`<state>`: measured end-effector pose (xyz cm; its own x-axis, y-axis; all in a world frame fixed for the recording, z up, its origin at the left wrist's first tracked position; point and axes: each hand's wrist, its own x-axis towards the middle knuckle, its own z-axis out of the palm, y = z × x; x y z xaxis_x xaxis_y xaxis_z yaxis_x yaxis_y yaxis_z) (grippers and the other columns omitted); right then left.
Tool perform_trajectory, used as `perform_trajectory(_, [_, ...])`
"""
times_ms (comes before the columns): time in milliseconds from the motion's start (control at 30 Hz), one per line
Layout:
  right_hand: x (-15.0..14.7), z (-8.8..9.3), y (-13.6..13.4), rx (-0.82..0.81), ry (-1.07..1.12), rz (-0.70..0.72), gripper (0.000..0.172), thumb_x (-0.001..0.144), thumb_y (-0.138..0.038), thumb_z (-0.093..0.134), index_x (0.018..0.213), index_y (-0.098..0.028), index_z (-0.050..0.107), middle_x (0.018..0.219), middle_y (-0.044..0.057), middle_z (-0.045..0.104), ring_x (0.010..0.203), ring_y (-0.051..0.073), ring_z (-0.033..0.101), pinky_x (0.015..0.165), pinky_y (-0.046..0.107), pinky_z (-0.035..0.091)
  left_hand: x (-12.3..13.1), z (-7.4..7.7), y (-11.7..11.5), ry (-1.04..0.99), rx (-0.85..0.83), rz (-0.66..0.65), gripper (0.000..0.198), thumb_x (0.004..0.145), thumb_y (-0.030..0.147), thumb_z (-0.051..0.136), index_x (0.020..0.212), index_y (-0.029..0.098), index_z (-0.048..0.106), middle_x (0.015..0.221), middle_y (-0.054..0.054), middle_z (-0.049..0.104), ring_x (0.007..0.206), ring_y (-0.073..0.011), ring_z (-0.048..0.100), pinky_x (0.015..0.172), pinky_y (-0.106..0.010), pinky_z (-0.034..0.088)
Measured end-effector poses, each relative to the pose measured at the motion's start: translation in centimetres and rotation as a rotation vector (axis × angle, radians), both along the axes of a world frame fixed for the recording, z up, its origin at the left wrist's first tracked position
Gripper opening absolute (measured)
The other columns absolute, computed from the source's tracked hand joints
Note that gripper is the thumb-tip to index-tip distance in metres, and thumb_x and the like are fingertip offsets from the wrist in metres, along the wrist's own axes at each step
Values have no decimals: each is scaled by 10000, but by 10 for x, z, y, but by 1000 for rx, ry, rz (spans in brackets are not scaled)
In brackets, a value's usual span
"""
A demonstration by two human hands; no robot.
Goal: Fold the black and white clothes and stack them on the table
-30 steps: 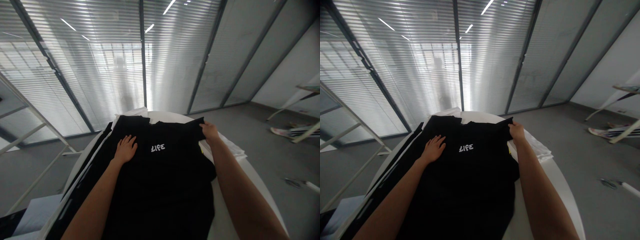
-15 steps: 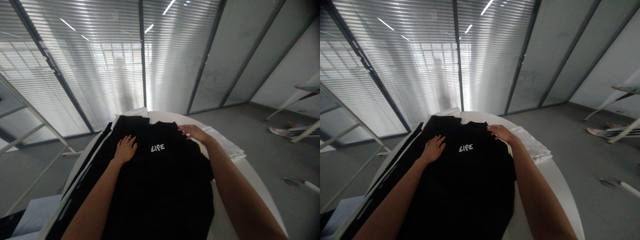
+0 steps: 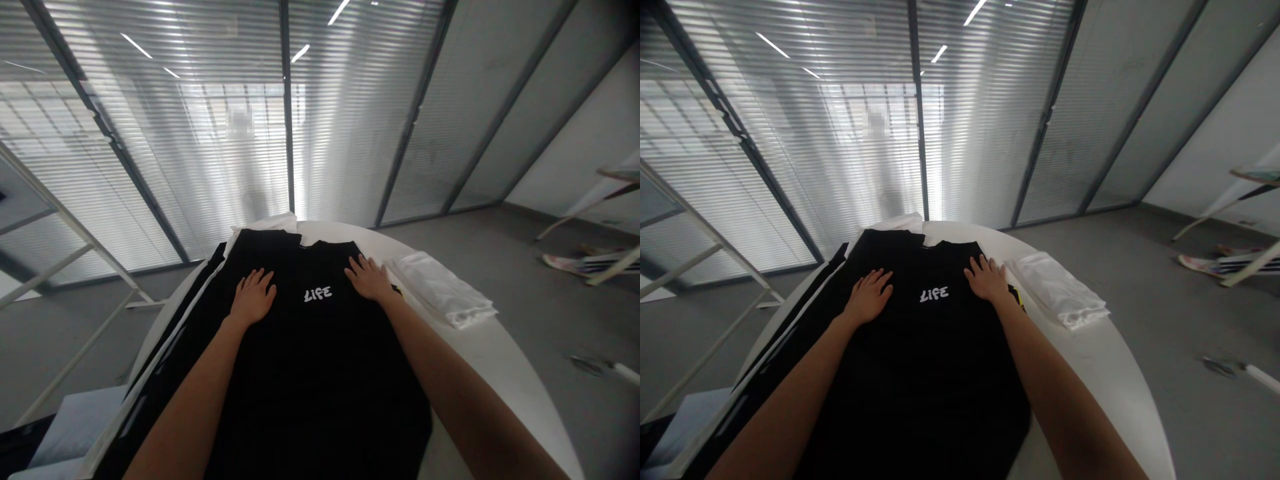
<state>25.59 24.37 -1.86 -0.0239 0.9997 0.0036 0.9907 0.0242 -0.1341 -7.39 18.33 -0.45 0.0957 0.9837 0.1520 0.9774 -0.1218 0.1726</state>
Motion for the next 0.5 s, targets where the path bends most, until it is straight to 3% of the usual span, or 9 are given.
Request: perform_trajectory(500, [-1, 1, 2, 74, 86, -22, 630, 938, -564, 294, 1493, -268, 304, 1571, 92, 229, 1425, 343, 197, 1110, 587, 153, 0, 1, 0, 9, -10, -2, 530, 957, 449, 293, 1439, 263, 411, 1522, -67, 361, 1427, -249, 258, 1153, -469, 205])
